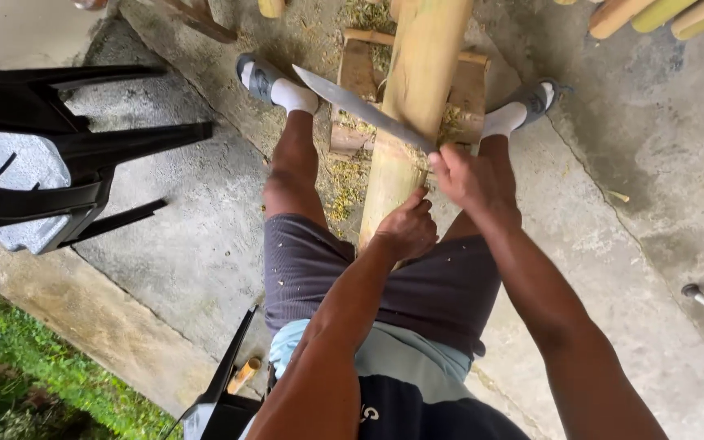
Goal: Scraping and carving a bamboo pole using a knife and a drawknife.
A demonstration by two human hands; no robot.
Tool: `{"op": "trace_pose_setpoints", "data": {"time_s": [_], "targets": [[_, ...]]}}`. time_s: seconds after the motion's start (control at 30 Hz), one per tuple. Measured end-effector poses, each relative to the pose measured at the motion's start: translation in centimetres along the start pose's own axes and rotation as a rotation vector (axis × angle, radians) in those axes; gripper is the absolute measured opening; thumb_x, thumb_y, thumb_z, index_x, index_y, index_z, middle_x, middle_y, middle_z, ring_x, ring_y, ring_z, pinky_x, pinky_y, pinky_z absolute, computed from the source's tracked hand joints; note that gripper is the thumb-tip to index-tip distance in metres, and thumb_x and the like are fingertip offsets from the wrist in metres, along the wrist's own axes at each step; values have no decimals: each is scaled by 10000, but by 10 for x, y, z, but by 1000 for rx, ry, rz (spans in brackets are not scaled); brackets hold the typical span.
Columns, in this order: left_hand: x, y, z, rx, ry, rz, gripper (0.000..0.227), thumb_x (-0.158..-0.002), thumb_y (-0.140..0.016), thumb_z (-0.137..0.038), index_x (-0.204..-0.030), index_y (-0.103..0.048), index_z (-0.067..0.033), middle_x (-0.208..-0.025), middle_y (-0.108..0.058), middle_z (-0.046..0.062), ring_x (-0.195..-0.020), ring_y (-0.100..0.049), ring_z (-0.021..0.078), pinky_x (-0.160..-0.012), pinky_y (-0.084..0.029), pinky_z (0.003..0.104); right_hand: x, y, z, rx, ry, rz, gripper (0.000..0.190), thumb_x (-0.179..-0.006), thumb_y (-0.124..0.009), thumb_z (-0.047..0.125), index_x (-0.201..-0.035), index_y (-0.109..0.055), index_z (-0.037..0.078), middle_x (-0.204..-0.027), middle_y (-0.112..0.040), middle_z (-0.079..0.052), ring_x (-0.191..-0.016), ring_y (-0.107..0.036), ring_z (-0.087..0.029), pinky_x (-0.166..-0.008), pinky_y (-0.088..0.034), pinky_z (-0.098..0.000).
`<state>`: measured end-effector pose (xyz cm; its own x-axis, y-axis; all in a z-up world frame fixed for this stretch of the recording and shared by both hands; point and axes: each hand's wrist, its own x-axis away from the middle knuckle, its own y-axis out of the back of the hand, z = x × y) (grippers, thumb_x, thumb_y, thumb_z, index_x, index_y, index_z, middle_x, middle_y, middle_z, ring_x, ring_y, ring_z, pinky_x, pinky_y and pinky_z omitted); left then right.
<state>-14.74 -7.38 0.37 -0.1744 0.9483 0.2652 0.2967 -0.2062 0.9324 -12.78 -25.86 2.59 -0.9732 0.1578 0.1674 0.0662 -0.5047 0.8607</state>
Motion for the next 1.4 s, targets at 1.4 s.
{"op": "trace_pose_setpoints", "data": {"time_s": [1.4], "targets": [[-1, 13, -1, 16, 2, 94, 498, -994, -502, -492, -795, -791, -138, -858, -768, 27, -1108, -608, 232, -1234, -148, 472, -8, -56, -27, -173, 63, -258, 386, -1139, -487, 362, -891, -549, 73, -657, -604, -164, -578, -625, -397, -525, -475, -493]]}}
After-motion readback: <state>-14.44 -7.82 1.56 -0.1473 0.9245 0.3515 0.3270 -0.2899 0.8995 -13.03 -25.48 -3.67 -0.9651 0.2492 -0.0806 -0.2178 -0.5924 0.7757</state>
